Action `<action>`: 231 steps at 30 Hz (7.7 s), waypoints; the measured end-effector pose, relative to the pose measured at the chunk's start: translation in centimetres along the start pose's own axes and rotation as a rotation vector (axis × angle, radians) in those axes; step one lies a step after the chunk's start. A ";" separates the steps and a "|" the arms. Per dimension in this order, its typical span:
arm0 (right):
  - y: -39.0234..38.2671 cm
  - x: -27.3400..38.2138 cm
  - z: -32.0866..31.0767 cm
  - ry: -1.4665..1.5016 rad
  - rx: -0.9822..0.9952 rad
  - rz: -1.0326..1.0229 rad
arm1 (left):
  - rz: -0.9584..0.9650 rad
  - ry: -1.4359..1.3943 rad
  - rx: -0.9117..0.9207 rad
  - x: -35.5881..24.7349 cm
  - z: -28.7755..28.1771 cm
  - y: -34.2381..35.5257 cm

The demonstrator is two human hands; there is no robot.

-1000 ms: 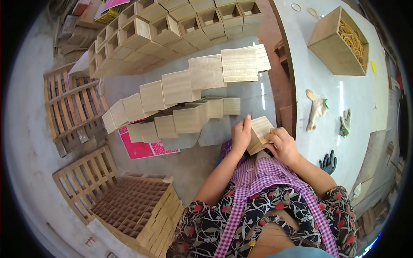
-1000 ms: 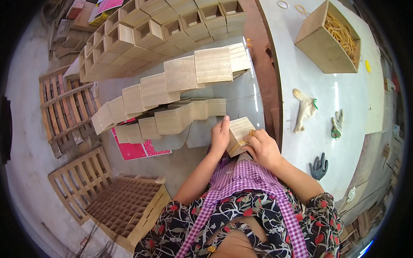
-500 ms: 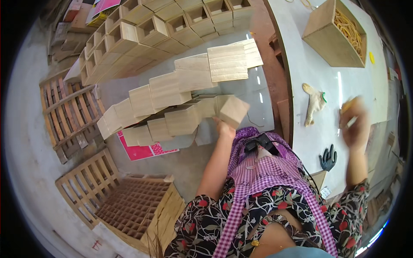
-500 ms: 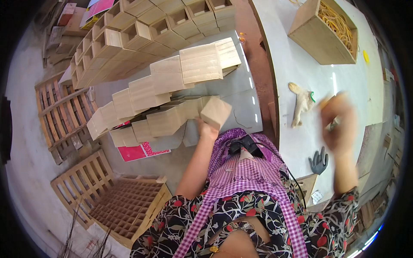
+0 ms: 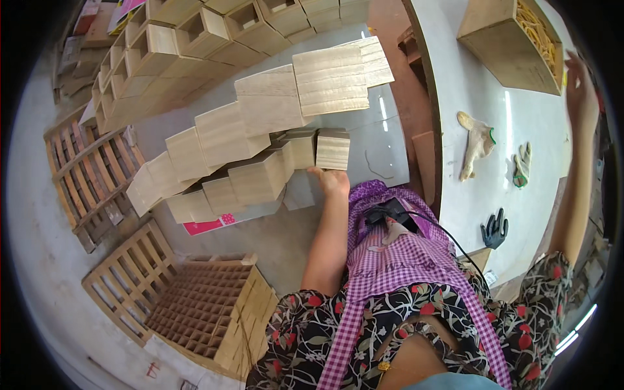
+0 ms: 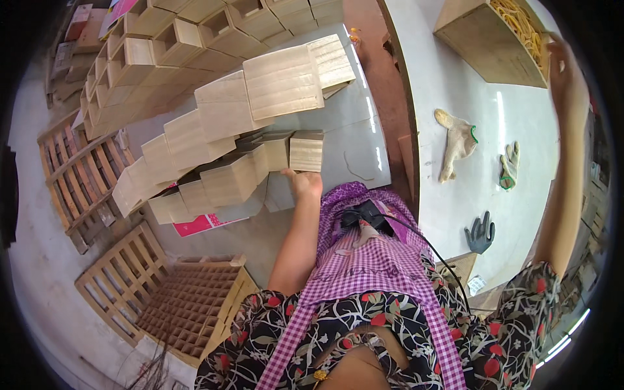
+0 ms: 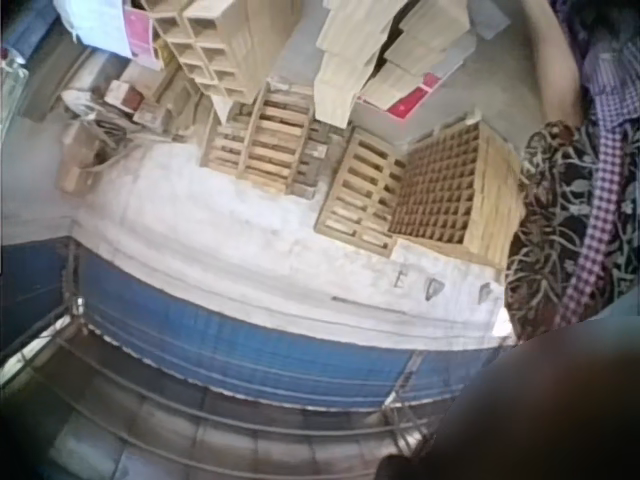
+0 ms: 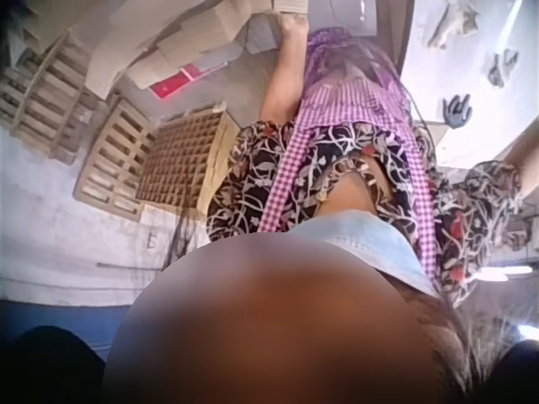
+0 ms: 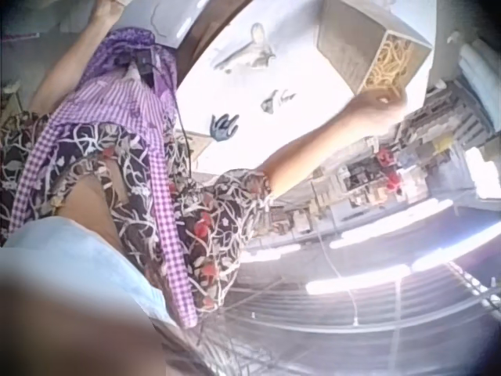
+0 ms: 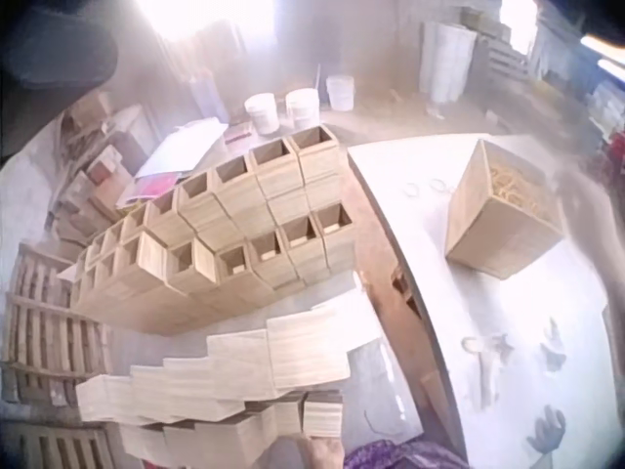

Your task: Stacking small wooden boxes and securing the stacks with rubber bands.

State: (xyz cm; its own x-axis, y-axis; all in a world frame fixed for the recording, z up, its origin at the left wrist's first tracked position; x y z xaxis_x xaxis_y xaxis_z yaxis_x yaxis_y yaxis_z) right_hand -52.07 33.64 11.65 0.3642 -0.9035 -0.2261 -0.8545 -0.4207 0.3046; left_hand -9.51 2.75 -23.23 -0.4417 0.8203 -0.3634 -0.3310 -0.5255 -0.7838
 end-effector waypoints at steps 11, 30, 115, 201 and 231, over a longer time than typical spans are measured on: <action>-30.8 32.0 15.1 0.703 1.155 -0.262 | -0.165 0.288 -0.189 2.0 -0.9 -0.9; -40.1 35.4 27.4 0.413 1.169 -0.172 | -0.412 0.274 0.031 2.4 -0.8 -2.2; -15.0 13.7 5.7 0.223 0.472 -0.065 | 0.304 1.189 0.761 -11.2 16.2 -21.3; -14.3 12.0 5.3 0.270 0.261 -0.375 | -0.074 0.116 -0.059 -6.3 2.2 -5.1; -22.2 24.2 1.5 1.834 1.181 0.712 | 0.157 1.112 1.147 -2.5 15.2 -21.4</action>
State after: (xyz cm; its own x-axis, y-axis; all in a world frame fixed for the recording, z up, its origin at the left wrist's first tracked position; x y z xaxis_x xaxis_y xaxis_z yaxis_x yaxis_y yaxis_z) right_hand -24.81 21.24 -2.00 -0.7403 -0.2127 0.6378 -0.4725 -0.5103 -0.7186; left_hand -13.99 8.55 2.13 0.0969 0.2241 -0.9697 -0.9898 -0.0802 -0.1174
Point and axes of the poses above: each hand's wrist, its own y-axis towards the middle knuckle, its own z-axis out of the palm, x = y × z, the point moved 3 cm from there along y, towards the middle knuckle, and after that the axes turned 7 degrees about -y, right-handed, at the moved point
